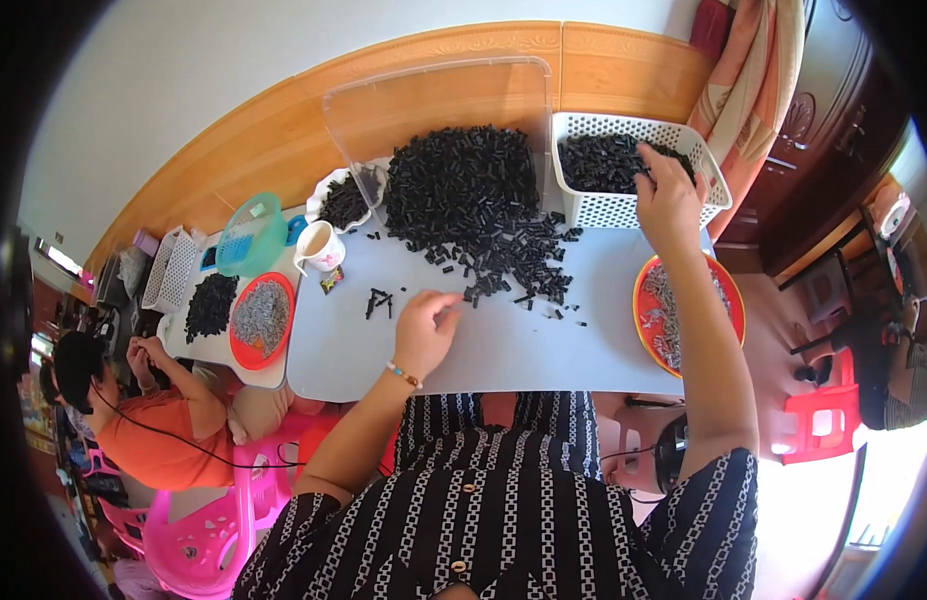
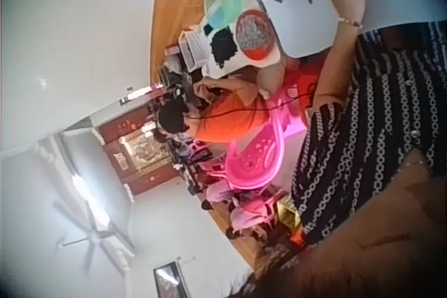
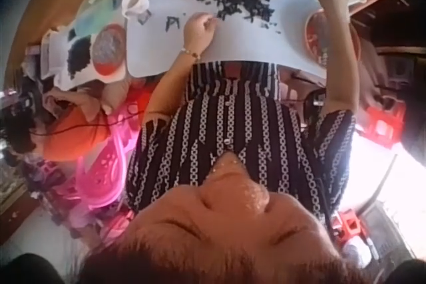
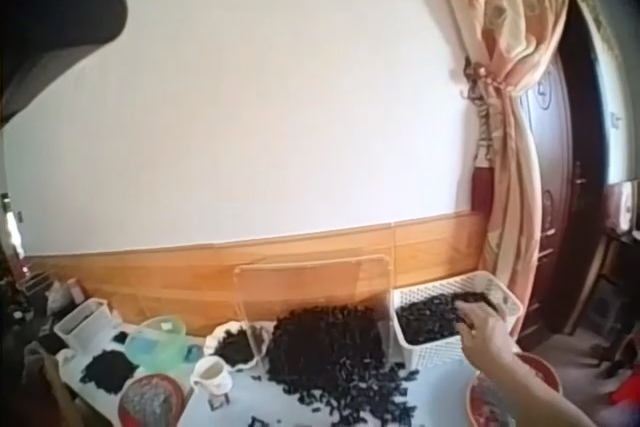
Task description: The person assembles small components by picking up black plastic parts and inserting small metal pins into them by hand.
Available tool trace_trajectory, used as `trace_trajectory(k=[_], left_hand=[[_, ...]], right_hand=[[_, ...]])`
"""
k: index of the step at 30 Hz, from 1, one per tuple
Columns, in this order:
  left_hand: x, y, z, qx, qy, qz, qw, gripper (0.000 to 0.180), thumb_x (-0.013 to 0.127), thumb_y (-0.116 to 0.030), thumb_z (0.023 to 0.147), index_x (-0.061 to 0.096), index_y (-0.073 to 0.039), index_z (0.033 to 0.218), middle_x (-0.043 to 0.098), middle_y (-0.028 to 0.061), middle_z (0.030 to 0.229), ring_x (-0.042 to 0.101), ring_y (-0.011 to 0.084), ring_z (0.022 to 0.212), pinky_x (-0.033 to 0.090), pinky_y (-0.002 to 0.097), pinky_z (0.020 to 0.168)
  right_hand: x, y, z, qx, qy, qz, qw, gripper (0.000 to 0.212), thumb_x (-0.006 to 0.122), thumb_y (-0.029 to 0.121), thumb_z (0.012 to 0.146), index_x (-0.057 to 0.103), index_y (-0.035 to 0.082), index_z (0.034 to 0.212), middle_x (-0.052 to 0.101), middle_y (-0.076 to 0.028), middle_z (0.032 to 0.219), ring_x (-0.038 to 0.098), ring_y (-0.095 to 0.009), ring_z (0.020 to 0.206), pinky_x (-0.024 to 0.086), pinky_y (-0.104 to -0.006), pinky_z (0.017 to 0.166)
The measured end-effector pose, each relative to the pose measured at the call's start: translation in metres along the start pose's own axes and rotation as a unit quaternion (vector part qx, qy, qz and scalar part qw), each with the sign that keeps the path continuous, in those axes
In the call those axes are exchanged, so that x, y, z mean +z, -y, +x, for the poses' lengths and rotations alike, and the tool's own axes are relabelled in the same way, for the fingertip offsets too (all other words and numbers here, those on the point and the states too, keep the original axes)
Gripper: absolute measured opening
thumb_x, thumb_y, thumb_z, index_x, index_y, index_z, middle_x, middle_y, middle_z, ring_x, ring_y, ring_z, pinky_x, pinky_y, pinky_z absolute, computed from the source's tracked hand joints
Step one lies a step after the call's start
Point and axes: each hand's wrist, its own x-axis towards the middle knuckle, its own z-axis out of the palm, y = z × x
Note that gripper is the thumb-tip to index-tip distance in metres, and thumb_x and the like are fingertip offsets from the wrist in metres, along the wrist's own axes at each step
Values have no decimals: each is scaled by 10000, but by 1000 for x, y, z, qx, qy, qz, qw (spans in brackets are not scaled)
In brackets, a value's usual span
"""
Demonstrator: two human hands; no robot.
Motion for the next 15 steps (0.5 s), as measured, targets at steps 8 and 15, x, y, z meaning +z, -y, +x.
trace_trajectory(k=[8,15], left_hand=[[23,11,26,-9,28,86,996,142,699,-180,771,721,-133,904,646,61,834,611,274,795,450,413,679],[27,8,26,-3,36,28,999,91,694,-161,769,722,-154,856,635,45,786,613,263,772,456,402,671]], right_hand=[[-54,3,-101,-4,68,29,997,122,593,107,867,689,98,943,681,-37,927,628,-230,943,256,-511,1062],[-82,18,-173,96,94,32,990,124,579,76,859,685,76,923,673,-53,898,626,-240,896,256,-488,1076]])
